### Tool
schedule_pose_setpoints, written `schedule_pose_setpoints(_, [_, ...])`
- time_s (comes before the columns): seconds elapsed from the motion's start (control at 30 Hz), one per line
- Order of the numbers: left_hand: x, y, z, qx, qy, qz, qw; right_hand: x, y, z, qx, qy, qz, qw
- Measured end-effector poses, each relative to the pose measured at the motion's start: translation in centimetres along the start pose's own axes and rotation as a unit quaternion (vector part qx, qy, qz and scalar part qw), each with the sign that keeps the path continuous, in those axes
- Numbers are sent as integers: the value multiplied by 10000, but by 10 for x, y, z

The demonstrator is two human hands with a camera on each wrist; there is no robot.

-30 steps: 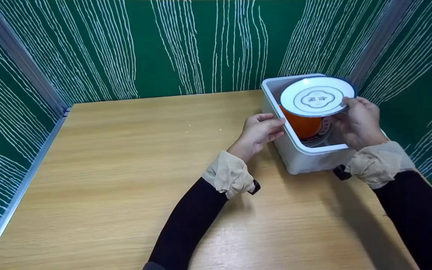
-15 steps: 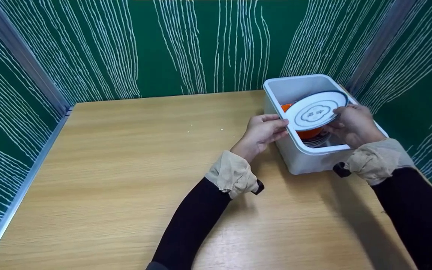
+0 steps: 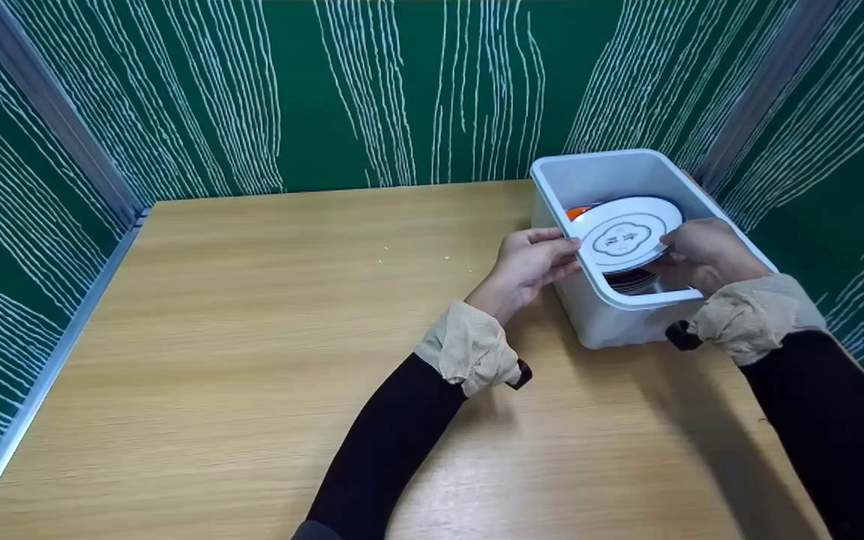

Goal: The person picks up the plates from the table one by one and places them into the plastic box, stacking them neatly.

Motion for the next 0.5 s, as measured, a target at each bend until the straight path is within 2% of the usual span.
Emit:
schedule_pose_setpoints(0.07, [0, 0, 0, -48, 72, -44, 10000, 0, 0, -1, -56, 65, 26, 10000])
schedule_pose_setpoints(0.3, [-2, 2, 1, -225, 176, -139, 9995, 0, 1, -4, 1067, 525, -544, 9914])
schedule_pose_setpoints(0.5, [-2, 5, 0, -244, 139, -229, 9993, -1, 1, -2, 1002, 350, -780, 9913])
Point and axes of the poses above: each hand's wrist, its own x-axis towards the middle knuckle, its own z-axis out of the back of the hand, y = z × x, the point moved 3 cm from there along x, towards the middle knuckle, and after that the axes turned 6 degrees about -z, right-handed, at the moved point
